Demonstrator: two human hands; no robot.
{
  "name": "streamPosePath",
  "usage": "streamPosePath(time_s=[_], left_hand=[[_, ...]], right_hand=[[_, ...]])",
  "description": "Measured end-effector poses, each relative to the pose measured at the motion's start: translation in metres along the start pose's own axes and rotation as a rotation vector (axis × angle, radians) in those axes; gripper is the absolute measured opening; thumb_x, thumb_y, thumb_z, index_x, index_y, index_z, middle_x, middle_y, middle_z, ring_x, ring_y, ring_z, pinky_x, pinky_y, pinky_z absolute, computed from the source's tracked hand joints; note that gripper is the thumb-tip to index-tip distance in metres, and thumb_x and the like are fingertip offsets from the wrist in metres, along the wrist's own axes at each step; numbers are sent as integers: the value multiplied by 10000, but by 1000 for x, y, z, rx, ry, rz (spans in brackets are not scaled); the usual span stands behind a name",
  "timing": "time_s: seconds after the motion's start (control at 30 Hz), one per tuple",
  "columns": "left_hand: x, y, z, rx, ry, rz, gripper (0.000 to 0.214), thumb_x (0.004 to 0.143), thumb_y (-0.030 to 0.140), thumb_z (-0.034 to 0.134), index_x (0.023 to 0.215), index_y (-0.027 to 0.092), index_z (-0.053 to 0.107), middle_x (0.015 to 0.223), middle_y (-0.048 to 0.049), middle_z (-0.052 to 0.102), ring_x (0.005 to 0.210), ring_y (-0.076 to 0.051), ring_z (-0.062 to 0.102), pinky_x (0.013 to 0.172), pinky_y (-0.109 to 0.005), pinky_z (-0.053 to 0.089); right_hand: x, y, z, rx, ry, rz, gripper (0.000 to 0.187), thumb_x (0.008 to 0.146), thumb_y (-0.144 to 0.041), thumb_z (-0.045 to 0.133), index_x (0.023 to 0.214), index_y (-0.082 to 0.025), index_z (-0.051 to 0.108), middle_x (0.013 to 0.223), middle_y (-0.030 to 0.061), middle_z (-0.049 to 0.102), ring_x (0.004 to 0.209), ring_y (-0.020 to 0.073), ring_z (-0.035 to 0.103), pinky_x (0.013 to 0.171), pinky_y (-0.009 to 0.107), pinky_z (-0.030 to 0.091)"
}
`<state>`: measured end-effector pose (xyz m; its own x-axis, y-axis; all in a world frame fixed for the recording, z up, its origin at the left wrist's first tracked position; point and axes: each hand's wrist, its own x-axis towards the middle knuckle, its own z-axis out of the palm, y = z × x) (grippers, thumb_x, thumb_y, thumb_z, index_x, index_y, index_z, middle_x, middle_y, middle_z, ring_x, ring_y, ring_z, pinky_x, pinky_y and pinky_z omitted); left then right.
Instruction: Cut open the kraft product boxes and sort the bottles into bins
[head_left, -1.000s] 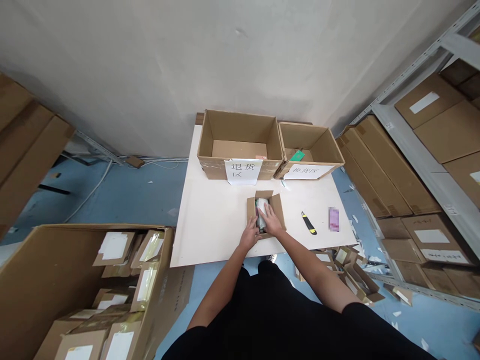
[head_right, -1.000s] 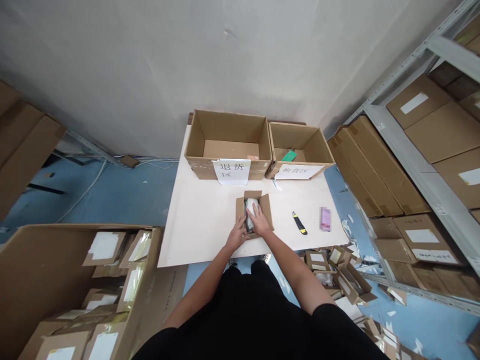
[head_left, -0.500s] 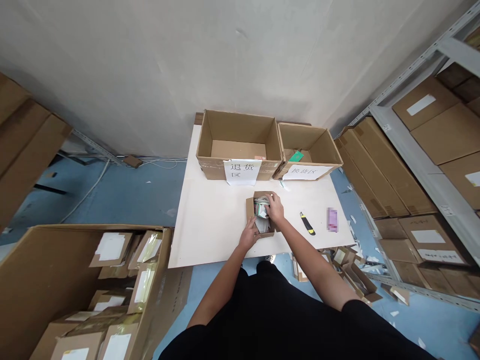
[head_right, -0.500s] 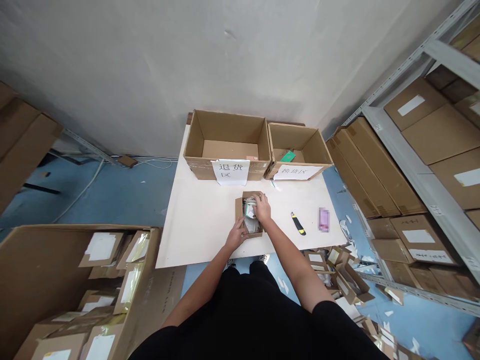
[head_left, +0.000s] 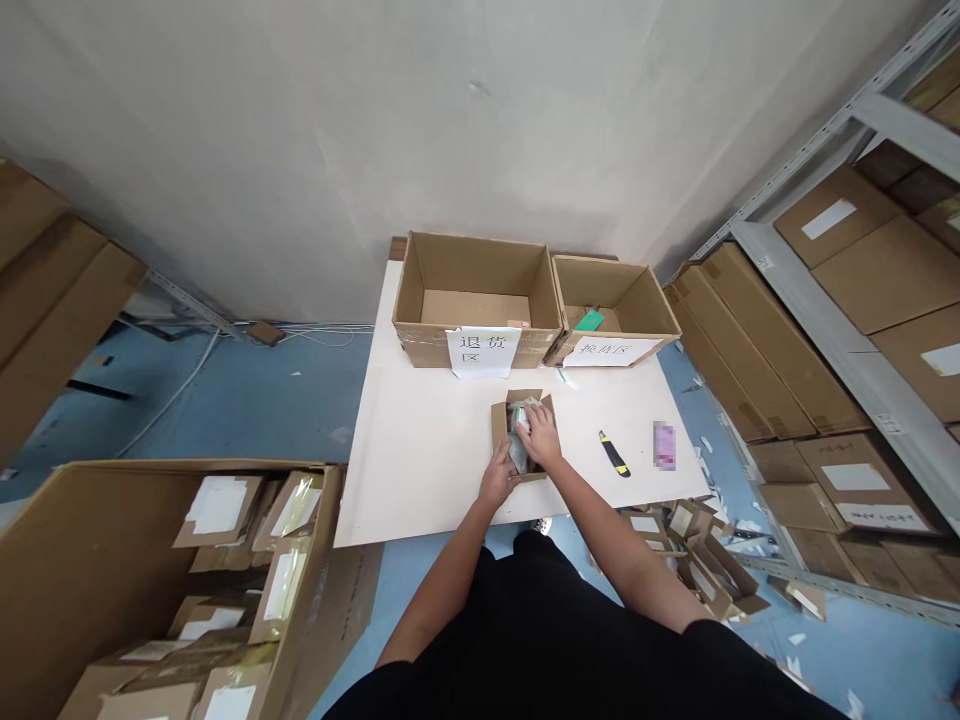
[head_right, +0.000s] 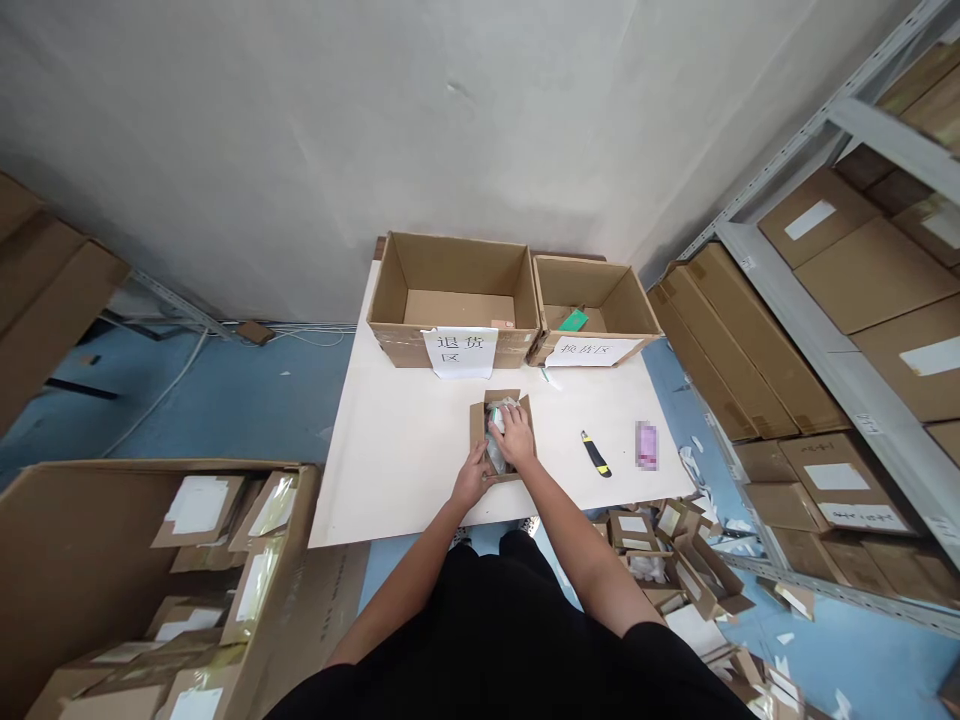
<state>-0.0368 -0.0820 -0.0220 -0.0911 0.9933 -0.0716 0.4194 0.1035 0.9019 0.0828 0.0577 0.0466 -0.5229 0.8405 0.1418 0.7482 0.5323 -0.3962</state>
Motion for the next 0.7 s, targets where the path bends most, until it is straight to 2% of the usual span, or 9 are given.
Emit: streamPosePath(time_s=[0.13, 0.2, 0.3, 0.37, 0.5, 0.6, 0.7], left_hand=[[-1, -2, 0, -35, 15, 40, 239, 730, 71, 798, 649, 194, 609, 1682, -111, 417, 1612, -419, 233, 1266, -649, 339], [-1, -3, 1, -40, 16, 45, 222, 736, 72, 796, 669, 195, 623, 1682, -110, 418, 1616, -421, 220, 1276, -653, 321], [0, -5, 2, -42, 14, 37, 194, 728, 81, 807, 700, 197, 654, 1685, -107, 412, 1624, -411, 199, 1294, -665, 280], [1, -6, 2, -31, 12, 38, 184, 726, 101, 815, 694, 194, 659, 1692, -112, 398, 1627, -400, 197, 1297, -662, 278], [0, -7, 2, 16, 11, 39, 186, 744, 169, 835, 693, 200, 658, 1685, -102, 416, 1622, -389, 223, 1274, -654, 329], [-1, -4, 2, 59, 13, 21, 189, 789, 159, 812, 701, 198, 650, 1690, -114, 404, 1621, -400, 220, 1275, -648, 326], [-1, -1, 1, 108, 31, 39, 137, 834, 159, 779, 747, 191, 677, 1692, -123, 395, 1618, -402, 228, 1294, -622, 304]], right_hand=[[-12, -4, 9, -37, -57, 107, 621, 935, -464, 640, 1481, -172, 598, 1508, 161, 557, 1514, 398, 335, 1207, 558, 369], [-15, -6, 15, -55, -104, 178, 635, 894, -435, 687, 1464, -165, 608, 1578, 175, 487, 1525, 421, 316, 1191, 568, 385], [-15, -11, 19, -67, -123, 238, 555, 908, -418, 678, 1406, -174, 654, 1697, 154, 337, 1563, 436, 237, 1176, 568, 405], [-12, -15, 20, -59, -98, 223, 502, 938, -394, 639, 1399, -196, 664, 1724, 120, 301, 1582, 418, 200, 1179, 565, 412], [-13, -24, 20, -77, -65, 163, 488, 947, -262, 593, 1431, -231, 645, 1717, 68, 340, 1596, 384, 183, 1162, 541, 460], [-21, -30, 17, -123, -68, 131, 417, 939, -201, 577, 1338, -231, 695, 1744, 36, 292, 1607, 392, 155, 1129, 538, 501], [-31, -38, 5, -126, 3, 47, 380, 939, -207, 586, 1301, -212, 705, 1768, 42, 221, 1621, 410, 119, 1092, 546, 536]])
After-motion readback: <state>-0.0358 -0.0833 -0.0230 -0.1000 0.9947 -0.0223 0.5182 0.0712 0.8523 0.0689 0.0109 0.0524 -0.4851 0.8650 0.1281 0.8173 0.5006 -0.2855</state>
